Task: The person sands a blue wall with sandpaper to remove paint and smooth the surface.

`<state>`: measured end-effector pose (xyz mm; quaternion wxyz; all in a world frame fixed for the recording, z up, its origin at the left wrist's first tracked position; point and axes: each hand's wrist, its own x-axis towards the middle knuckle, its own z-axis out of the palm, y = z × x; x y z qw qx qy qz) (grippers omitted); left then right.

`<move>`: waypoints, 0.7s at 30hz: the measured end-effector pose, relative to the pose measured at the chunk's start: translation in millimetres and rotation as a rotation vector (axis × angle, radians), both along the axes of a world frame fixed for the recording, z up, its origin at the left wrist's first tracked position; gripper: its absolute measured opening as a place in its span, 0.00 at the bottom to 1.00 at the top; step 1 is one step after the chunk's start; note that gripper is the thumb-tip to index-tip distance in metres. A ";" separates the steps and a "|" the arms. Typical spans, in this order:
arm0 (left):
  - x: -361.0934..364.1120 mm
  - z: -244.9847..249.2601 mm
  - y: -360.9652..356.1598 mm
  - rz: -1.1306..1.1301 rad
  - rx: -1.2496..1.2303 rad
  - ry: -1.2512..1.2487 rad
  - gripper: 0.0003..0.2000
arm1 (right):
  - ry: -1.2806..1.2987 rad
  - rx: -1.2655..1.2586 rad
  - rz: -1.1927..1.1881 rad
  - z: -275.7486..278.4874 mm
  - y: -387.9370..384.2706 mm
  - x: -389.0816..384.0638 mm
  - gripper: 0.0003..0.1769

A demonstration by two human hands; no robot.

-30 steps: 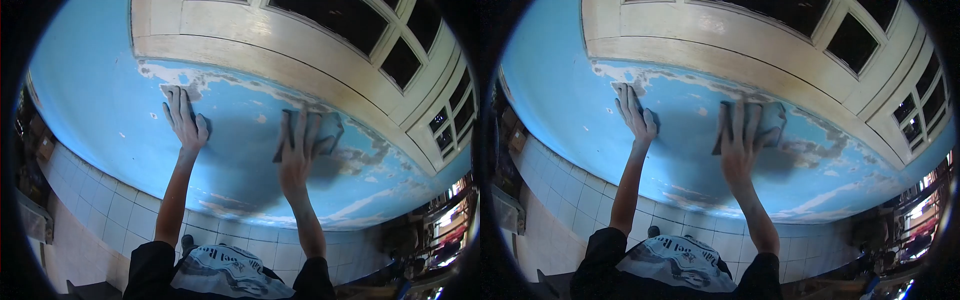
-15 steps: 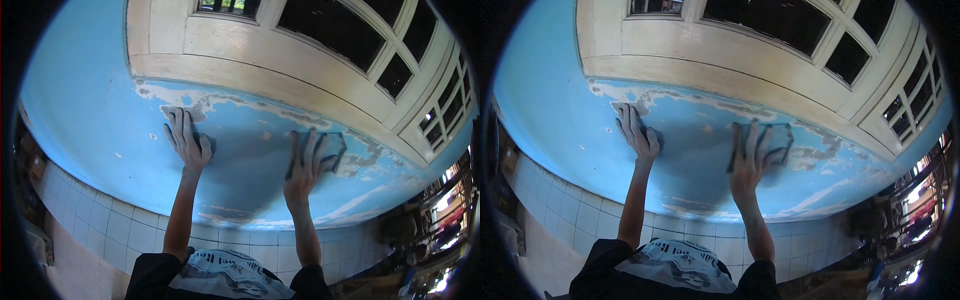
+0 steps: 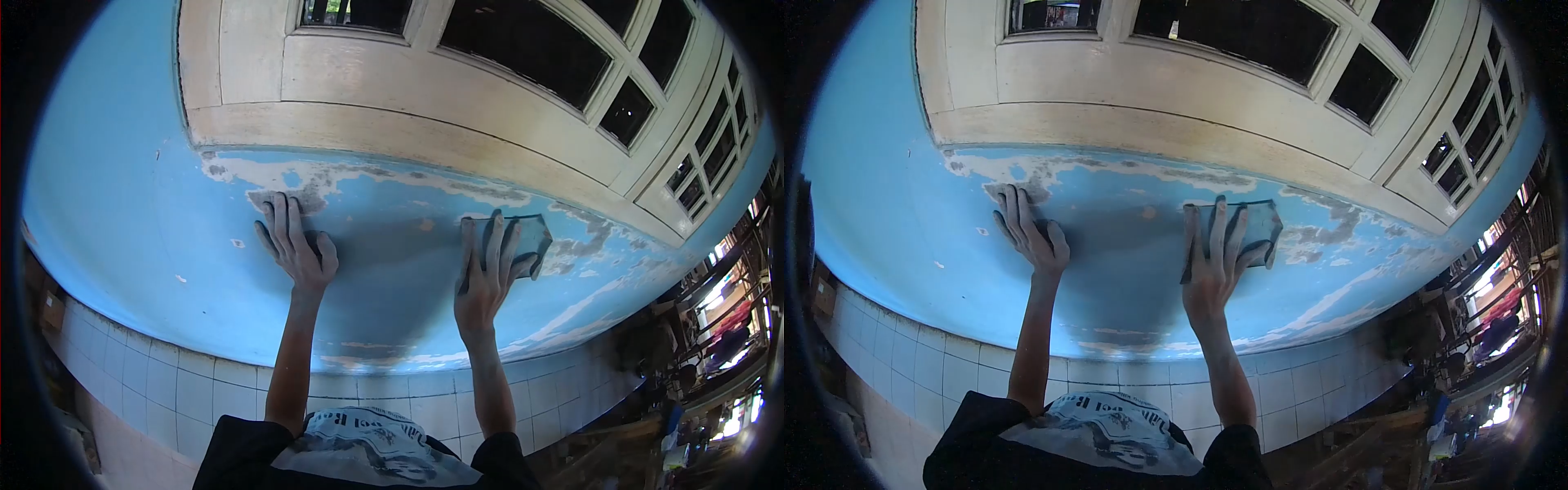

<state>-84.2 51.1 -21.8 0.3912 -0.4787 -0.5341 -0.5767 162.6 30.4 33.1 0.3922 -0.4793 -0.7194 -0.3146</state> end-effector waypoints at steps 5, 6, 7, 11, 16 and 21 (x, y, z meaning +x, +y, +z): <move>1.2 -1.3 -3.5 -0.014 -0.003 0.020 0.28 | 0.021 -0.024 -0.001 -0.3 -2.3 -8.0 0.24; -1.9 -1.7 -3.8 -0.002 0.006 0.016 0.28 | 0.017 -0.016 0.011 -2.0 -1.4 -8.2 0.24; -2.0 -3.3 -4.4 -0.004 -0.007 0.027 0.28 | 0.044 0.020 0.004 -3.5 -0.3 -7.9 0.24; 0.9 -4.3 -5.0 -0.028 -0.021 0.022 0.28 | 0.050 0.046 -0.004 1.2 -1.3 -13.3 0.23; -1.8 -2.3 -0.1 -0.009 0.019 0.019 0.27 | 0.084 0.049 -0.020 -2.1 0.2 -12.0 0.24; -0.5 -4.8 -4.7 -0.012 -0.021 0.027 0.28 | 0.086 0.055 -0.001 -6.0 1.9 -15.6 0.24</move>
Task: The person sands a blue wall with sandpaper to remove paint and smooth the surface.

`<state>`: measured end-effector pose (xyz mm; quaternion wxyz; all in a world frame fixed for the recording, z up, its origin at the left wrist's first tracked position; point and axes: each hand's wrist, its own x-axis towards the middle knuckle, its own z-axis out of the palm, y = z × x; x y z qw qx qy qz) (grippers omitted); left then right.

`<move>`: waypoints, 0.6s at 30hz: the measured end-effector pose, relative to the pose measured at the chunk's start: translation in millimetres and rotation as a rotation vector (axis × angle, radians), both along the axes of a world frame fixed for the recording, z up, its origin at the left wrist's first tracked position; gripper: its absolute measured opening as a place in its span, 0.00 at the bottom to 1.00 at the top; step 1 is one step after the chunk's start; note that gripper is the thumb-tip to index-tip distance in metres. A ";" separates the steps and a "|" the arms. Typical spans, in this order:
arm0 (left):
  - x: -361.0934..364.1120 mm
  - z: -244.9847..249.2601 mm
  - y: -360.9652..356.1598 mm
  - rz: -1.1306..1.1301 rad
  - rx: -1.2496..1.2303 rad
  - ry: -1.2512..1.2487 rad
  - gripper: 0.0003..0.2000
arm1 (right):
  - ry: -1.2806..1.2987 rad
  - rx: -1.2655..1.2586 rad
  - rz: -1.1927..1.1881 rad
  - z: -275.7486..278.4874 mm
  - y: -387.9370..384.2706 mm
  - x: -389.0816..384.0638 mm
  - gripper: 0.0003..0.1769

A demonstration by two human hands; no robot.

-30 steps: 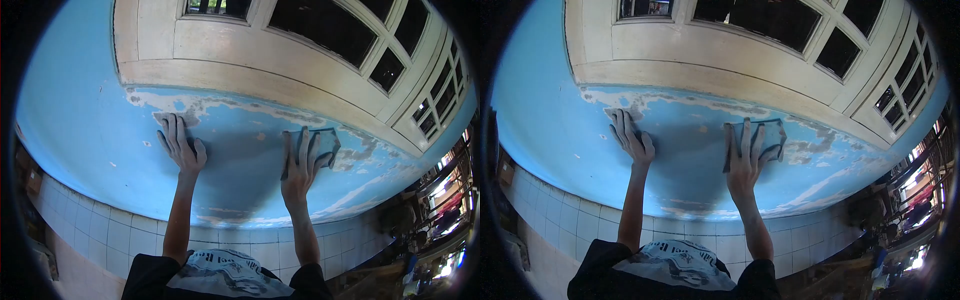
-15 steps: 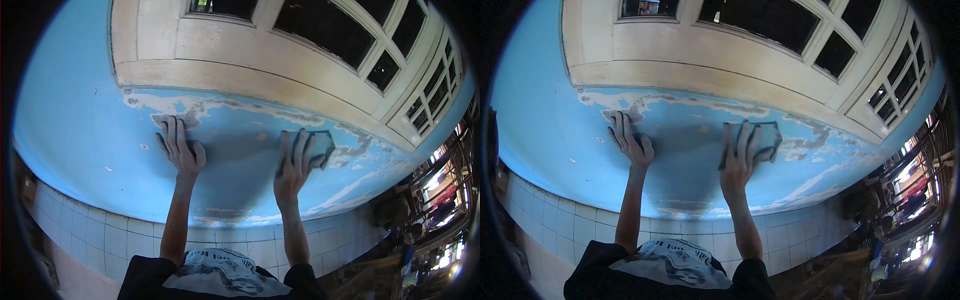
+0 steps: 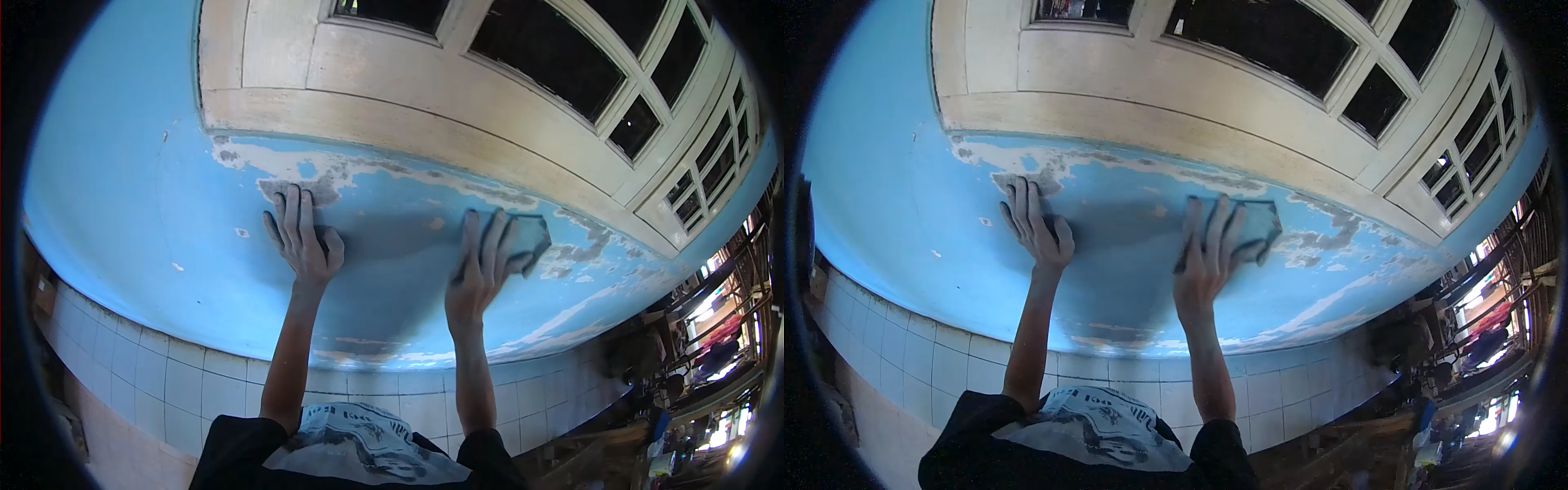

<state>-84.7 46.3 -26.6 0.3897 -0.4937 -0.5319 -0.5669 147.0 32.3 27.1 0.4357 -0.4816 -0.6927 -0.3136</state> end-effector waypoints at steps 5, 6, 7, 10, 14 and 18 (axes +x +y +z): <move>1.6 -0.6 1.5 0.008 0.003 0.003 0.28 | 0.036 0.009 0.019 5.6 -0.7 -6.4 0.25; 3.6 -1.6 2.0 0.005 -0.004 0.002 0.28 | 0.051 0.015 0.026 4.8 1.7 -7.6 0.26; 4.0 -2.0 2.4 -0.004 0.019 -0.016 0.27 | 0.052 0.010 0.026 0.6 0.7 -2.9 0.26; -1.3 0.5 4.2 0.005 0.040 -0.006 0.27 | 0.061 0.020 -0.003 -0.1 3.5 0.6 0.26; 1.9 0.5 0.4 -0.019 0.009 -0.005 0.28 | 0.046 0.020 0.009 4.7 1.0 -1.4 0.26; -0.9 1.6 4.5 -0.004 0.034 0.008 0.28 | 0.005 0.074 -0.059 -1.7 5.4 3.7 0.23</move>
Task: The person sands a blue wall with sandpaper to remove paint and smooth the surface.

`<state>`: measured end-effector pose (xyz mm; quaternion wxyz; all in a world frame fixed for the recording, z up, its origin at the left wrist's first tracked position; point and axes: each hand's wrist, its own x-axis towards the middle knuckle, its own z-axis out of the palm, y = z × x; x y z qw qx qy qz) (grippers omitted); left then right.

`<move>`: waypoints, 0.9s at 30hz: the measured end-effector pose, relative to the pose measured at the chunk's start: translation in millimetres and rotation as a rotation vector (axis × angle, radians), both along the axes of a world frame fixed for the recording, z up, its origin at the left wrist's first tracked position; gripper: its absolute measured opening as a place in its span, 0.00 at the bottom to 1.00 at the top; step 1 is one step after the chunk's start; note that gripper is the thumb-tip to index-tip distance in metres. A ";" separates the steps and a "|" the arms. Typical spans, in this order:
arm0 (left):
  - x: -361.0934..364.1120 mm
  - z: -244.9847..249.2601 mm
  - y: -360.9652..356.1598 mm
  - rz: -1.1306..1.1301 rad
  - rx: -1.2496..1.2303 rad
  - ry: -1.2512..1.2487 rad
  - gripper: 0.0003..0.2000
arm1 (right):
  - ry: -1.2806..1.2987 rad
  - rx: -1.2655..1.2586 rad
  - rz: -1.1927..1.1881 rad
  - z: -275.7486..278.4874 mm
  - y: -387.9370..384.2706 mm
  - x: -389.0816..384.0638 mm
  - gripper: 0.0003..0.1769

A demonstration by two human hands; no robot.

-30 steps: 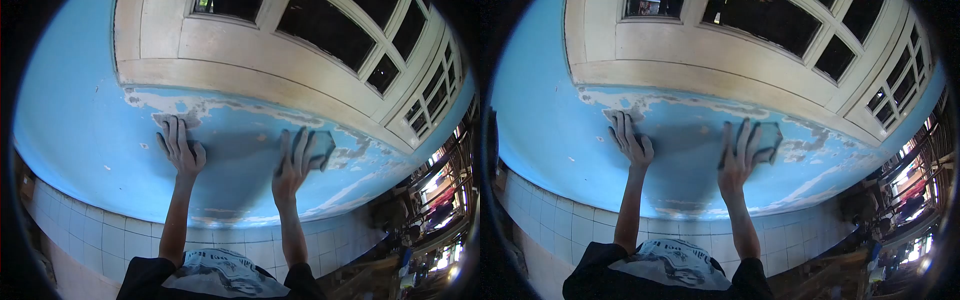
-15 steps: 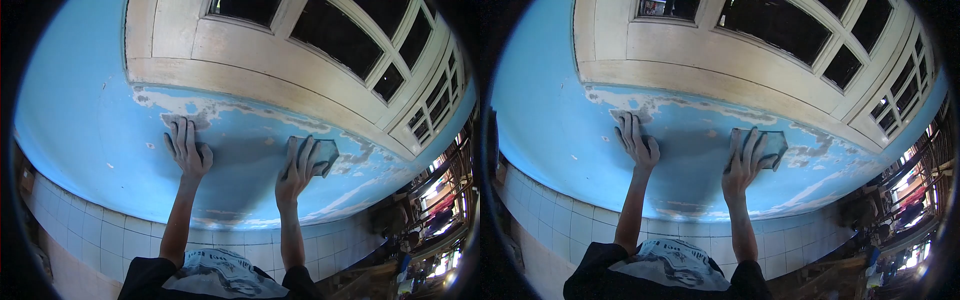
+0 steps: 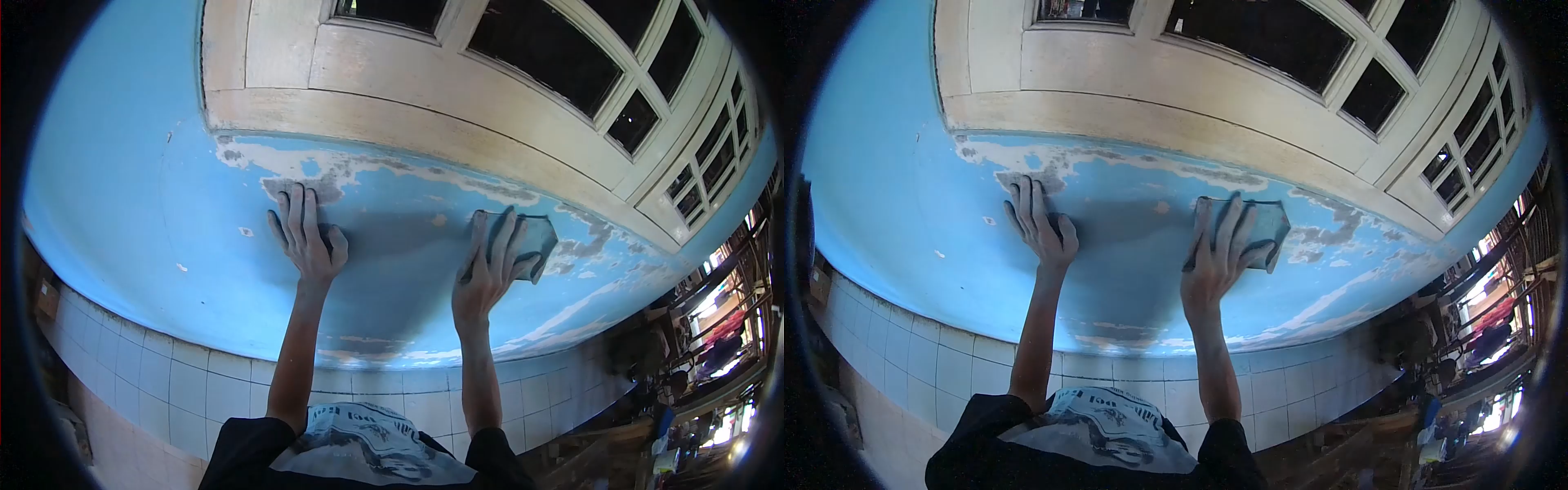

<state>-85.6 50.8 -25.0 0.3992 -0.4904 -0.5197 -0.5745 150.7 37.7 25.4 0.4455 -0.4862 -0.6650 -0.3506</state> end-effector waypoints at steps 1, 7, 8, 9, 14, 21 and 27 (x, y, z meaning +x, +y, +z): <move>1.3 0.0 -1.6 0.001 -0.004 -0.015 0.28 | 0.001 -0.007 -0.010 1.4 -3.6 -2.1 0.23; 0.4 -0.7 -0.6 0.015 0.002 -0.015 0.28 | -0.012 -0.027 0.037 4.9 -5.2 0.0 0.24; 2.6 -2.0 -0.7 0.016 -0.004 -0.014 0.28 | -0.021 -0.027 0.044 8.3 -5.8 -2.4 0.23; 4.1 -4.8 -1.6 0.005 -0.015 -0.013 0.28 | -0.019 -0.038 0.033 10.6 -8.5 -3.9 0.23; 2.5 -2.0 -1.7 0.010 -0.011 -0.014 0.28 | -0.059 -0.042 0.051 7.2 -6.0 0.8 0.22; 0.9 -1.3 -1.4 0.034 -0.011 -0.008 0.28 | -0.086 -0.038 0.077 0.2 -1.4 12.4 0.22; 5.5 -2.3 -1.5 0.033 -0.001 -0.009 0.28 | -0.216 -0.033 0.071 19.0 -2.6 9.8 0.21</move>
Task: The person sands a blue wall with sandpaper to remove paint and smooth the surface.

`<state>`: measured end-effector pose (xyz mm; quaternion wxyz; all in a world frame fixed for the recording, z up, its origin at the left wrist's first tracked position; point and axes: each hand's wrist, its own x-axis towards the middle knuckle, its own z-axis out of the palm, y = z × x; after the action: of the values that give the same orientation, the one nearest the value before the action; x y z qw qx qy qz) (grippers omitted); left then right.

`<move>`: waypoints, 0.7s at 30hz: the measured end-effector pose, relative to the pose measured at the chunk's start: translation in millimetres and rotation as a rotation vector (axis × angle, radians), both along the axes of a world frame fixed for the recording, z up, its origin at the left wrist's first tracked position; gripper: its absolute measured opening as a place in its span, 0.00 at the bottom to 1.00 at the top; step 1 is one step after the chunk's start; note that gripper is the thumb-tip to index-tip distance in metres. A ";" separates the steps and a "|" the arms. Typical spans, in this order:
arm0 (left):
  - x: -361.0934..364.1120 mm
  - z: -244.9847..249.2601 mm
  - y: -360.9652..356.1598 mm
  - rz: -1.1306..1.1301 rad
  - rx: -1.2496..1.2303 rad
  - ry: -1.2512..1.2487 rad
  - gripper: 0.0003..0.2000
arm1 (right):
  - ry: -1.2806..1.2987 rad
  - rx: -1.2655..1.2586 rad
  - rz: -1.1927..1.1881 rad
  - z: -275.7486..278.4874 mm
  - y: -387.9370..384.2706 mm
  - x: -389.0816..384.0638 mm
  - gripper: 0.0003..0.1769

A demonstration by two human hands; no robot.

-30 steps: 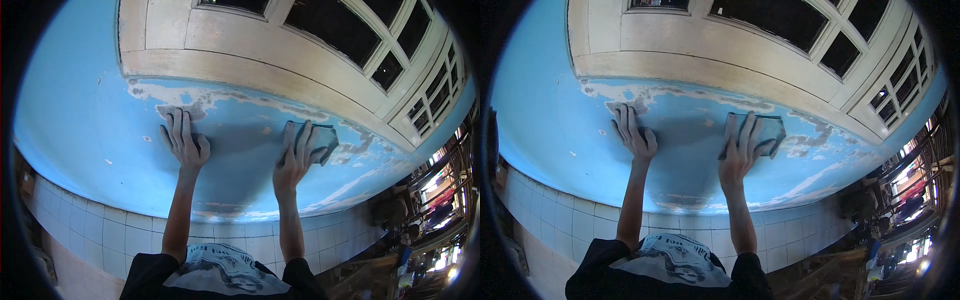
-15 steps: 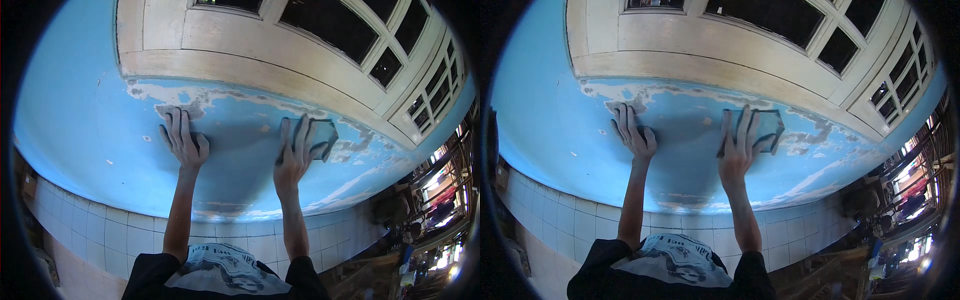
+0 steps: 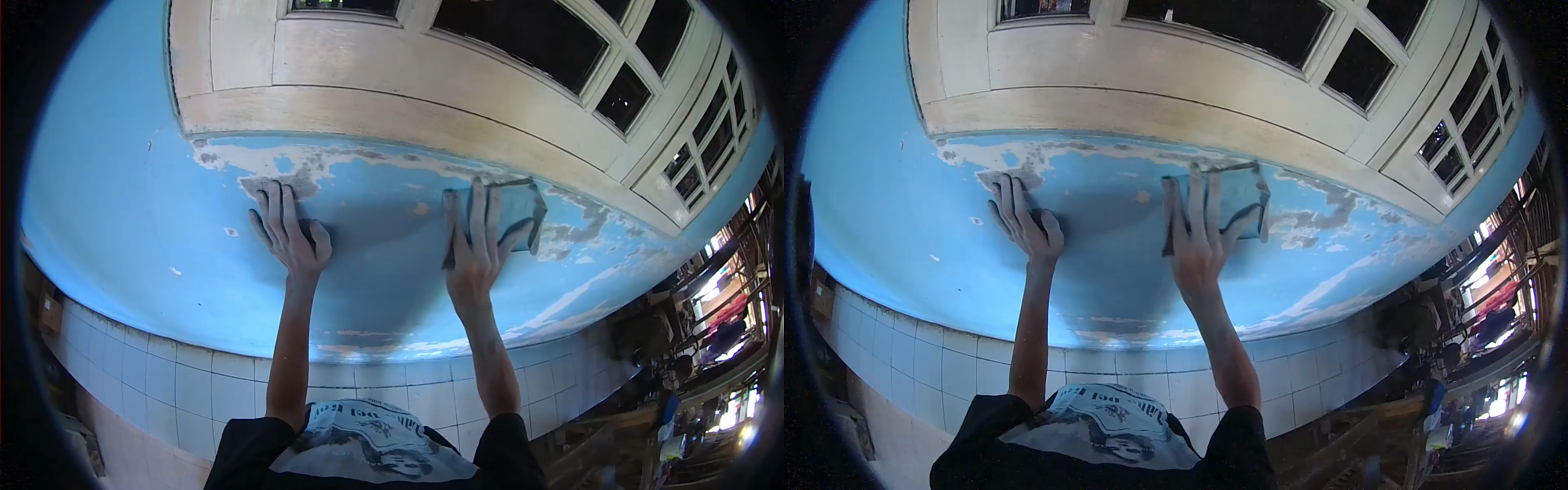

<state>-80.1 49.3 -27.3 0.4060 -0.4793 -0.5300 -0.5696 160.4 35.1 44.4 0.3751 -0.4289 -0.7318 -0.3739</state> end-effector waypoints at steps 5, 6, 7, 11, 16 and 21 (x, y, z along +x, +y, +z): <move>-1.9 1.3 -0.8 -0.009 -0.011 -0.010 0.28 | 0.001 0.034 0.014 2.7 -0.7 8.9 0.19; 0.8 0.1 -1.6 -0.010 -0.014 -0.010 0.28 | -0.053 0.051 0.017 9.0 0.1 7.9 0.19; 0.2 1.0 -0.7 -0.011 -0.011 -0.009 0.28 | -0.051 0.058 0.023 4.0 3.0 14.3 0.19; 1.2 5.2 -1.2 -0.005 0.000 -0.028 0.28 | -0.049 0.096 0.056 0.2 13.4 20.7 0.18; 1.8 6.0 0.6 -0.002 0.014 -0.014 0.29 | -0.182 0.108 0.077 3.9 18.9 31.3 0.18; 3.8 8.7 3.5 0.011 0.033 -0.011 0.29 | -0.239 0.170 0.104 13.6 18.7 26.7 0.19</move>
<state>-76.3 52.9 -18.6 0.4139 -0.4665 -0.5254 -0.5788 187.1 53.8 58.0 0.3391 -0.3097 -0.7582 -0.4628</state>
